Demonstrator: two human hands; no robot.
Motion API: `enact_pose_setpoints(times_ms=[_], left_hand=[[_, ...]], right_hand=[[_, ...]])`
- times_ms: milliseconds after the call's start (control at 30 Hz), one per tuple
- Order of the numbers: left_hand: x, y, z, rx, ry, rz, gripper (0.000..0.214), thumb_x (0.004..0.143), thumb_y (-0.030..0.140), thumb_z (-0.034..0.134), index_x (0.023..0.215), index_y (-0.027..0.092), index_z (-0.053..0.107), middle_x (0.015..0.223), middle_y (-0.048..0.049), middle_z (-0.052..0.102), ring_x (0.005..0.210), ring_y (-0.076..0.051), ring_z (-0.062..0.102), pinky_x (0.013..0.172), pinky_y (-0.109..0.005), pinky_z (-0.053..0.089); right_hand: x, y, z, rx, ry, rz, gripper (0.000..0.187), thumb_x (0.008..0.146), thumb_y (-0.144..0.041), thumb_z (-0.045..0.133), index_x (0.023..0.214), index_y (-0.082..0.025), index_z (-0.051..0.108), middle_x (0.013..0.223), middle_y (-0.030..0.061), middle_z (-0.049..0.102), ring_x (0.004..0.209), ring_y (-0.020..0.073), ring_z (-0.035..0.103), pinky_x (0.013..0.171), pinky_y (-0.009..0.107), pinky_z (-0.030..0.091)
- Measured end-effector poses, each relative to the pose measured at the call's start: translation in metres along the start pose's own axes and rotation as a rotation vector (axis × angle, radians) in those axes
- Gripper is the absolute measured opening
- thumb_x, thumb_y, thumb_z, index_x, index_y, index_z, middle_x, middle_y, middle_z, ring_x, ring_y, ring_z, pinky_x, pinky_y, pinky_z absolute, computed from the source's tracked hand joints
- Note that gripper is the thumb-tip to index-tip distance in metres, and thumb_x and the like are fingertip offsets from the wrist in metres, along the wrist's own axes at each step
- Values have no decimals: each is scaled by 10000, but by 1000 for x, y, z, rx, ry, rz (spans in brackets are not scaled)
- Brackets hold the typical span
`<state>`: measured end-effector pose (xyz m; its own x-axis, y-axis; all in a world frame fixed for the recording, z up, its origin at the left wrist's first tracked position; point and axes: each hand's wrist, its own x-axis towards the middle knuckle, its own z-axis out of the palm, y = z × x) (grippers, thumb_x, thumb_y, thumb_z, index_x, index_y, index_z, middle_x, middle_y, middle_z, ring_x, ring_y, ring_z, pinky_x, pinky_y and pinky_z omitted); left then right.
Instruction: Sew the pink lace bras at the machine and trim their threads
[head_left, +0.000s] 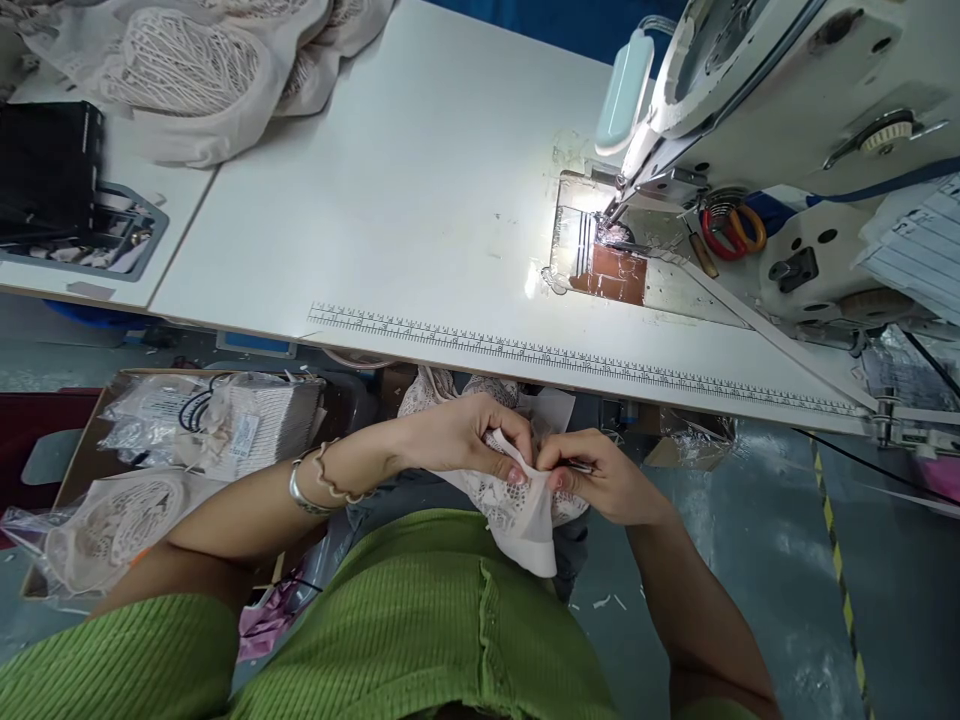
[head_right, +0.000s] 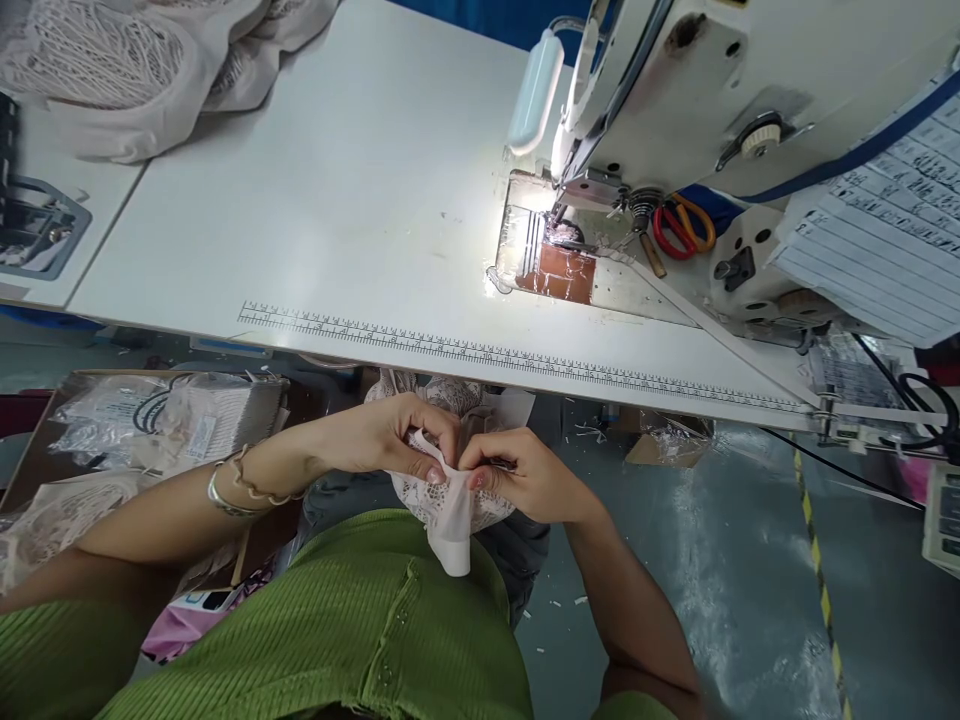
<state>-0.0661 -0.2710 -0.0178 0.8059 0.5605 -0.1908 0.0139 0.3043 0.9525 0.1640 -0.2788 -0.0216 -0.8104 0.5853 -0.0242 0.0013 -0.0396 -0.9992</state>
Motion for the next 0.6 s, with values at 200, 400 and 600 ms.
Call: enact_pose_setpoints(times_ms=[200, 400, 600], left_hand=[[1, -1, 1, -33, -1, 5, 42, 816, 177, 749, 850, 151, 747, 834, -30, 695, 813, -142, 643, 773, -236, 514], [1, -3, 0, -71, -5, 13, 33, 815, 162, 747, 847, 155, 753, 835, -31, 697, 813, -142, 643, 781, -243, 519], [1, -3, 1, -90, -9, 1, 40, 816, 157, 744, 852, 161, 763, 832, -20, 698, 803, -133, 642, 786, -242, 508]], right_hand=[[1, -2, 1, -33, 4, 40, 399, 962, -511, 575, 792, -153, 621, 662, -13, 536, 546, 80, 404, 524, 221, 346], [2, -2, 1, -32, 9, 24, 385, 965, -495, 580, 792, -154, 625, 656, -12, 537, 551, 83, 414, 535, 224, 355], [1, 0, 0, -18, 2, 33, 396, 968, -506, 567, 787, -157, 614, 653, -15, 525, 545, 83, 412, 523, 224, 342]])
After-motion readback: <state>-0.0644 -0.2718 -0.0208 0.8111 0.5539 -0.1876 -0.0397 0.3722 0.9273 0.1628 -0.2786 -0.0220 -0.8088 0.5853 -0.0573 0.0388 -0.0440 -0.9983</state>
